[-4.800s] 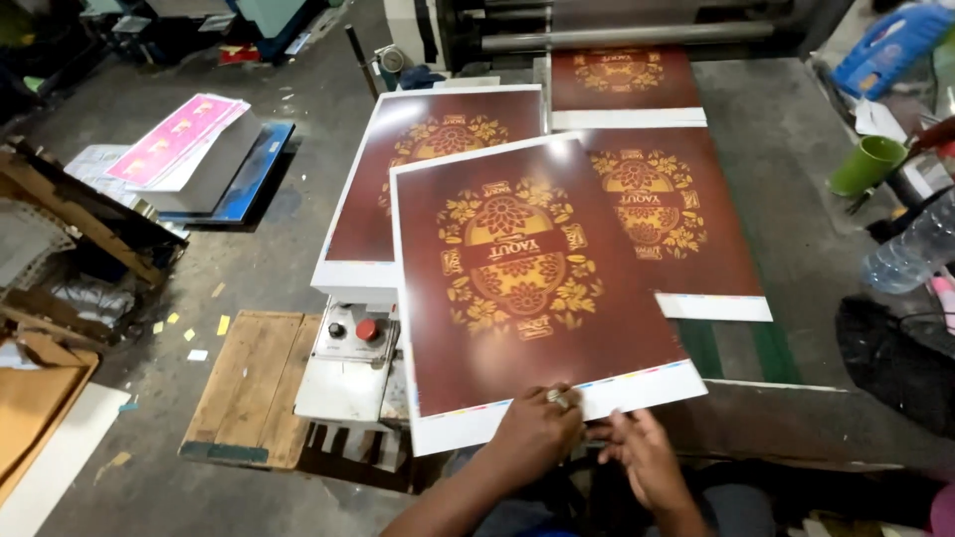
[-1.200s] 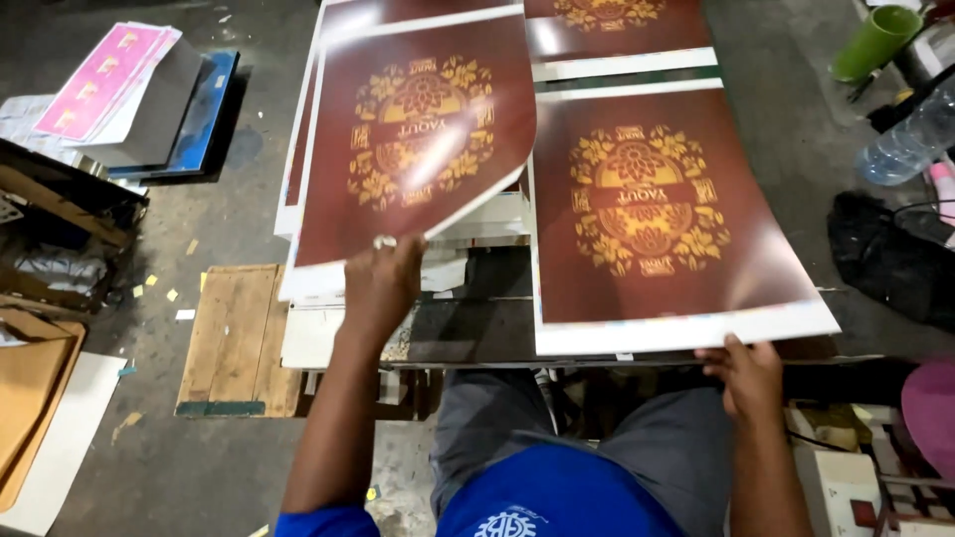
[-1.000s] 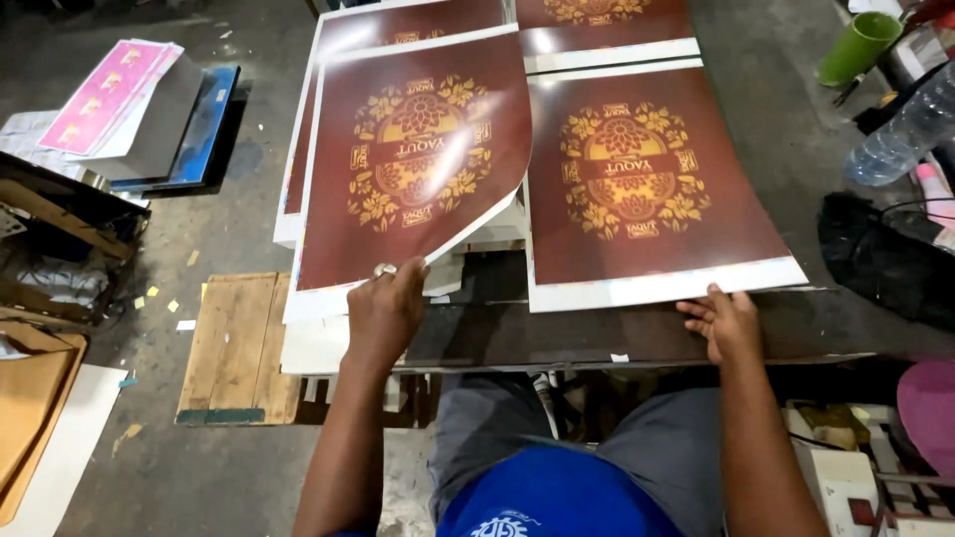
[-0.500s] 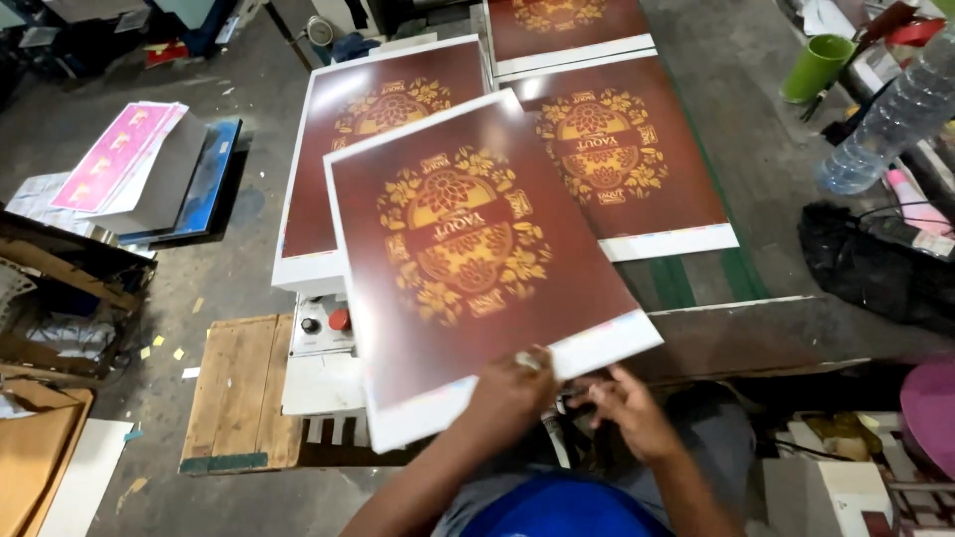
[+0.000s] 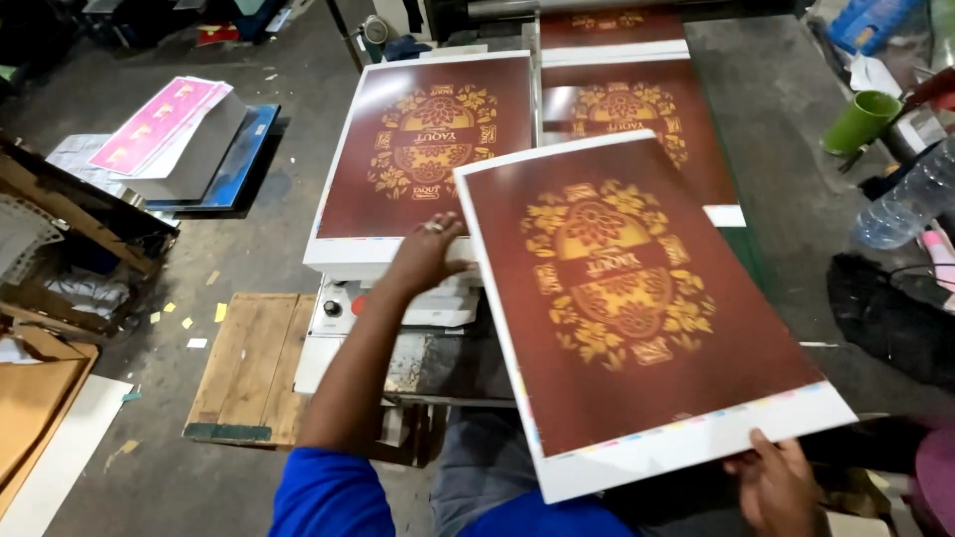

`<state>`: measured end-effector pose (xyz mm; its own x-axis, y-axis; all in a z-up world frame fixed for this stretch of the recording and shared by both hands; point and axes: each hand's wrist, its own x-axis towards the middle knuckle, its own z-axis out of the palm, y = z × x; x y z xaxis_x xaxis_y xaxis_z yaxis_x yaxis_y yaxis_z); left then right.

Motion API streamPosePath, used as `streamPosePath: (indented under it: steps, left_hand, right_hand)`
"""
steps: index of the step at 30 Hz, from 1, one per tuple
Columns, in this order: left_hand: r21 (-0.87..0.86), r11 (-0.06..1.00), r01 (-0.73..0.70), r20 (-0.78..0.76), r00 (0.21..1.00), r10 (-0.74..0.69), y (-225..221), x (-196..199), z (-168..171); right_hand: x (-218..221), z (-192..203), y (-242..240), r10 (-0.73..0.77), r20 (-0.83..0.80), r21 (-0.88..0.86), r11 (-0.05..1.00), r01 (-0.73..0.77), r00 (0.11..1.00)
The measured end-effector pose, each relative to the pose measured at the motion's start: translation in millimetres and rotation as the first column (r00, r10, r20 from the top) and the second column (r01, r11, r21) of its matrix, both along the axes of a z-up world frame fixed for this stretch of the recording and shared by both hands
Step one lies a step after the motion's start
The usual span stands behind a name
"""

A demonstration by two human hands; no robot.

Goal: Organizing and stacking freshly printed sheets from a printing machine.

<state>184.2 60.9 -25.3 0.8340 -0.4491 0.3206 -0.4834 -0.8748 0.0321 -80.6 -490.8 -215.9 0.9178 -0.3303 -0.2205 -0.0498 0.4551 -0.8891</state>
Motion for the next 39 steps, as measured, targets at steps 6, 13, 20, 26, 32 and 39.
streamPosePath:
  steps: [6, 13, 20, 26, 32, 39]
  left_hand:
    - [0.104, 0.993, -0.049, -0.192, 0.979, 0.068, 23, 8, 24]
    - [-0.101, 0.992, -0.073, -0.166, 0.985, 0.056, 45, 4, 28]
    - [-0.078, 0.989, -0.127, 0.230, 0.963, 0.142, 9, -47, 28]
    - [-0.016, 0.993, -0.121, 0.230, 0.966, 0.121, -33, -111, 30]
    - [-0.098, 0.995, -0.031, 0.245, 0.968, 0.054, -52, -154, 48]
    - [-0.273, 0.919, 0.285, 0.242, 0.945, -0.222, -82, -185, 41]
  right_hand:
    - [-40, -16, -48, -0.097, -0.079, -0.038, 0.995, 0.095, 0.992]
    - [-69, -15, -42, -0.266, -0.236, -0.197, 0.955, 0.222, 0.935]
    - [-21, -1, -4, -0.254, -0.219, -0.247, 0.948, 0.199, 0.942]
    - [58, 5, 15, -0.084, -0.088, -0.239, 0.969, 0.061, 0.993]
    - [118, 36, 24, -0.037, -0.114, -0.238, 0.971, 0.009, 0.993]
    - [82, 26, 71, 0.081, -0.232, -0.175, 0.977, -0.123, 0.969]
